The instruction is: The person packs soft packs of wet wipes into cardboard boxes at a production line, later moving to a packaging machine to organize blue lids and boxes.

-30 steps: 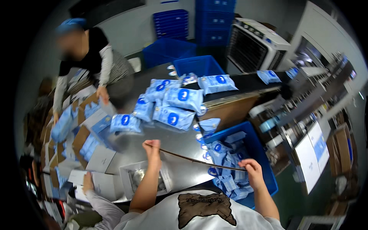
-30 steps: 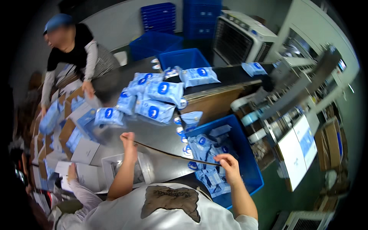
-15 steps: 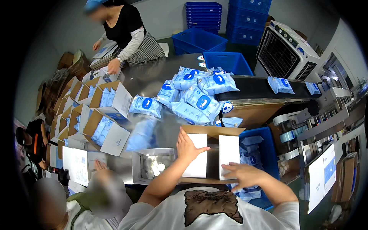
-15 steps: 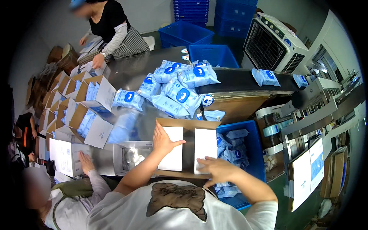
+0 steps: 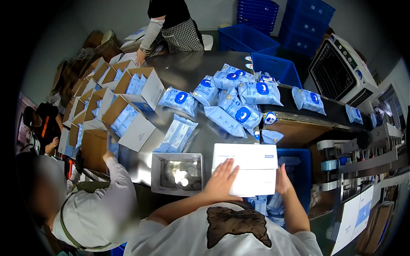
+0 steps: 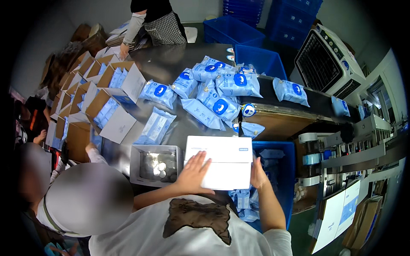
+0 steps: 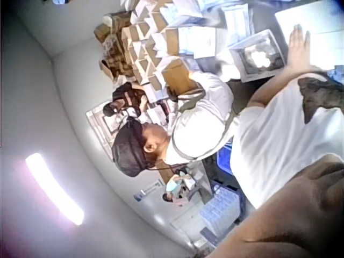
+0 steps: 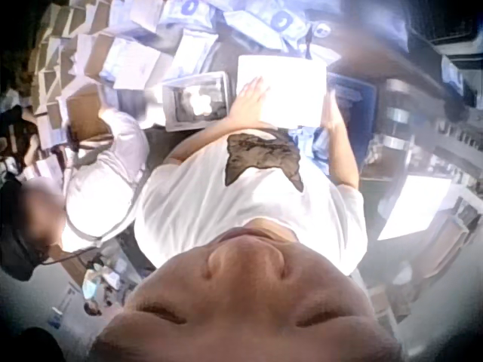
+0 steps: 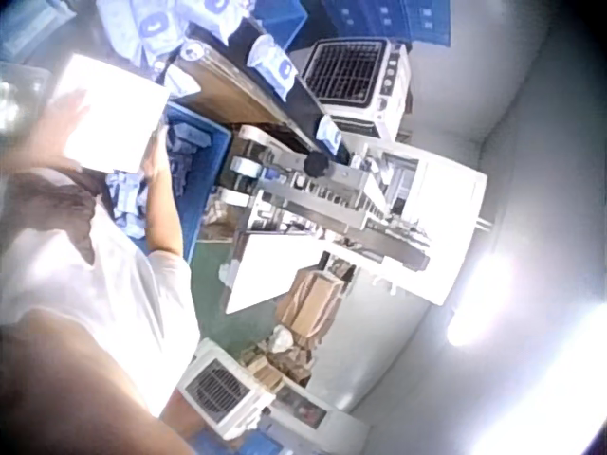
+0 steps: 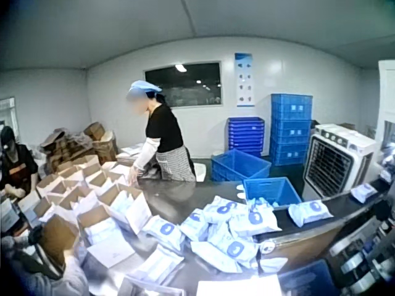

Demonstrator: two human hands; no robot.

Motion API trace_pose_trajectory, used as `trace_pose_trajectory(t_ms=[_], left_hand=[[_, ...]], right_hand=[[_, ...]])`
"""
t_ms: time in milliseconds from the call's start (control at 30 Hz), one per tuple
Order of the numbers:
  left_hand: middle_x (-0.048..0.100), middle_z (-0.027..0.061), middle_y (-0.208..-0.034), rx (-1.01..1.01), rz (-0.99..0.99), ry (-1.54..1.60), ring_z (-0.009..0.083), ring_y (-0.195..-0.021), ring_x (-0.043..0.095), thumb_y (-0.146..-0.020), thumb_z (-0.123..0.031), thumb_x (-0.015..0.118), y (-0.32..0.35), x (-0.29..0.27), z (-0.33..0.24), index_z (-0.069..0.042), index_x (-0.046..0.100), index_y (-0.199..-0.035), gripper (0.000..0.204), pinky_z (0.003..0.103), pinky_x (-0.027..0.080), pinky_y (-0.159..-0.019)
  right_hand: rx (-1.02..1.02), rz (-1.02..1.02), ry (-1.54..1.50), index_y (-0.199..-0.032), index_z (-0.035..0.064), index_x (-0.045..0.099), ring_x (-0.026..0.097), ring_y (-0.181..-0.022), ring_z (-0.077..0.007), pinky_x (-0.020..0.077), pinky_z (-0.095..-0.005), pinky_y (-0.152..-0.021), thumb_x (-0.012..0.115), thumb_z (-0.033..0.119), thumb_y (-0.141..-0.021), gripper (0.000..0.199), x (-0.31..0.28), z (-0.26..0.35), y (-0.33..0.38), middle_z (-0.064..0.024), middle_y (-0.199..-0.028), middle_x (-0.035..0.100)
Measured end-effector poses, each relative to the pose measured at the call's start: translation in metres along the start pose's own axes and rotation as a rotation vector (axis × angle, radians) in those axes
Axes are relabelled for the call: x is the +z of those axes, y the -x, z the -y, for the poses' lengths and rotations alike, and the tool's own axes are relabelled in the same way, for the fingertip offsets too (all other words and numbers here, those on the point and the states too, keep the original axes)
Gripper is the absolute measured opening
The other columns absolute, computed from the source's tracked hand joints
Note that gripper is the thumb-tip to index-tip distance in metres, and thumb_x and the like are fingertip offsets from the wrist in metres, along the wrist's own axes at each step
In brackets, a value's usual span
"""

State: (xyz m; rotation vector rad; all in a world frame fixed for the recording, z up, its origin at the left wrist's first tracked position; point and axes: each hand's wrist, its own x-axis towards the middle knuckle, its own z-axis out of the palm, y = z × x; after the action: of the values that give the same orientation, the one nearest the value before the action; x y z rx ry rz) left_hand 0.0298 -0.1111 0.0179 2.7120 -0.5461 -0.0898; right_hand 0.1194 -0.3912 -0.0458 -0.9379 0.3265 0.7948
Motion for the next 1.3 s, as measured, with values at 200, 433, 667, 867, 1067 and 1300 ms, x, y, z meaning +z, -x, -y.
trace_pose_trajectory(t_ms=[200,433,667,867,1067,1300], left_hand=[[0.022,0.0274,-0.142,-0.064,-0.280,0.105,0.0391,-0.134,0.017,-0.073,-0.076,0.044,-0.007,-0.016,0.074,0.009,0.020,-0.136,0.108,0.048,0.013,-0.110],[0.032,0.0141,-0.141,-0.517,-0.325,2.461,0.0259,-0.130,0.029,-0.076,-0.081,0.015,0.001,0.060,0.037,0.004,0.020,-0.139,0.105,0.036,0.017,-0.109],[0.047,0.0165,-0.129,-0.381,-0.659,1.047,0.0288,-0.126,0.038,-0.084,-0.022,0.061,-0.045,-0.009,0.071,-0.003,0.049,-0.123,0.045,0.038,0.024,-0.106],[0.056,0.0128,-0.104,-0.289,-0.190,0.294,0.0320,-0.105,0.050,-0.078,-0.022,0.065,-0.064,-0.017,0.084,-0.006,0.060,-0.102,0.029,0.038,0.040,-0.088],[0.055,0.0114,-0.109,-0.622,0.023,1.017,0.0305,-0.104,0.054,-0.084,-0.024,0.059,-0.076,-0.031,0.133,-0.008,0.061,-0.109,0.030,0.036,0.044,-0.085],[0.050,0.0091,-0.120,0.186,-0.176,-0.350,0.0281,-0.121,0.041,-0.069,-0.014,0.068,-0.176,0.042,0.223,-0.011,0.050,-0.122,0.056,0.052,0.023,-0.105]], right_hand=[[-0.134,-0.306,0.140,-0.105,0.0122,0.049,0.051,-0.099,-0.0172,0.0432,-0.0370,-0.088,0.063,0.032,-0.085,0.031,-0.010,-0.046,0.004,-0.0075,-0.103,0.057],[-0.581,0.041,1.234,-0.120,0.0033,0.041,0.064,-0.078,-0.0203,0.0530,-0.0304,-0.067,0.062,0.008,-0.082,0.044,0.123,0.077,0.077,-0.0142,-0.094,0.063],[-0.519,0.865,2.048,-0.109,0.0151,0.060,0.062,-0.081,-0.0266,0.0515,-0.0364,-0.064,0.047,0.022,-0.083,0.030,0.058,-0.057,0.062,-0.0101,-0.085,0.062],[-0.766,0.272,1.429,-0.101,0.0060,0.062,0.060,-0.093,-0.0327,0.0484,-0.0392,-0.081,0.068,0.021,-0.078,0.028,0.137,0.064,-0.077,-0.0159,-0.101,0.062],[-0.302,-0.199,1.852,-0.119,-0.0035,0.050,0.048,-0.113,-0.0368,0.0398,-0.0406,-0.095,0.078,0.049,-0.058,0.085,0.074,0.154,-0.300,-0.0247,-0.120,0.050],[-0.398,-0.265,1.804,-0.120,0.0022,0.043,0.042,-0.115,-0.0373,0.0381,-0.0480,-0.093,0.082,0.038,-0.050,0.088,0.097,0.096,-0.283,-0.0197,-0.120,0.045]])
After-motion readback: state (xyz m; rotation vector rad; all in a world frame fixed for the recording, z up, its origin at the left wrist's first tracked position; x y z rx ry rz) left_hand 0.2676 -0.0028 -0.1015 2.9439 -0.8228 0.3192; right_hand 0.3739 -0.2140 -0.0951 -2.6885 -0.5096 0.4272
